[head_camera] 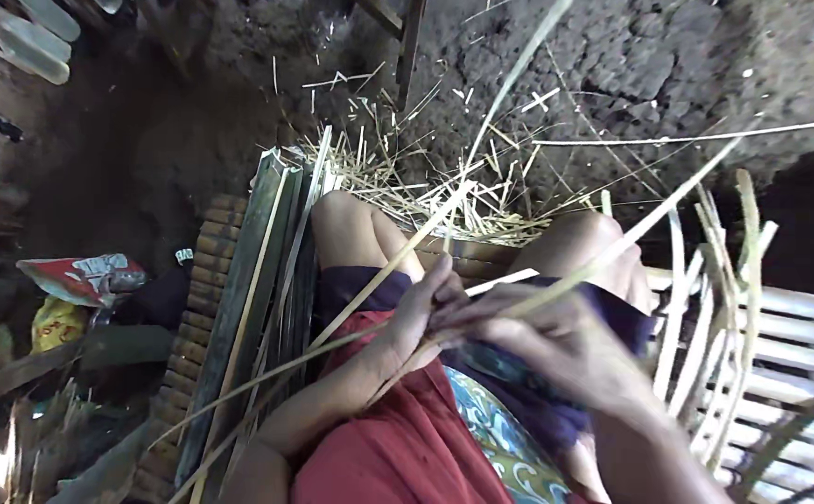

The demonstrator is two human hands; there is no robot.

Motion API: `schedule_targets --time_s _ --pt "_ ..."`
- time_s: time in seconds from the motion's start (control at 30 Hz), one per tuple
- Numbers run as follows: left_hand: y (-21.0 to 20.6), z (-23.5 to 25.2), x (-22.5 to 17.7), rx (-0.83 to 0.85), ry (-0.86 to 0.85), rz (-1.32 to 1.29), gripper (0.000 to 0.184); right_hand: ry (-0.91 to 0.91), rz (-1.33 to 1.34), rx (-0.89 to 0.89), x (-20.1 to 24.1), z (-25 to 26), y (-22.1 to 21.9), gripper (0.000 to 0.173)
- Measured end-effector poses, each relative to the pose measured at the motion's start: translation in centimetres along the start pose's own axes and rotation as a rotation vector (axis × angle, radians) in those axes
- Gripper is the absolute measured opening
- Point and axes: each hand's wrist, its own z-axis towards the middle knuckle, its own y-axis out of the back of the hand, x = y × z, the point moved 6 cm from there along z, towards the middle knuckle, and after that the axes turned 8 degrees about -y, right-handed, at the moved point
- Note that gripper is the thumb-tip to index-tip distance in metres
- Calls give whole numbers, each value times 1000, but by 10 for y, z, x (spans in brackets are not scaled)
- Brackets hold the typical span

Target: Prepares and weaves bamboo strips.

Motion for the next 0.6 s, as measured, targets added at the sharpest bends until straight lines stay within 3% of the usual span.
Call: schedule_targets --time_s 0.1,0.2,0.23,0.37,0.4,0.47,0.6 --pt "18 20 -19 -13 -172 -108 58 79 88 247 1 -12 -27 43" --pt "37 28 -27 -103 -218 -150 58 155 128 470 8 -31 -43 42" --pt "36 29 -25 -78 -188 -111 58 142 96 432 5 -30 -42 42" --pt "15 5 -8 79 -9 152 48 -34 -82 -111 -7 -3 8 36" --pt "11 -2 -8 80 -11 165 45 -37 -83 -169 -7 1 16 34" --pt "10 -5 -11 14 -46 113 49 -8 -64 -128 -4 5 9 36" --pt "25 12 -26 -30 -186 -56 57 69 105 231 -4 -3 -36 40"
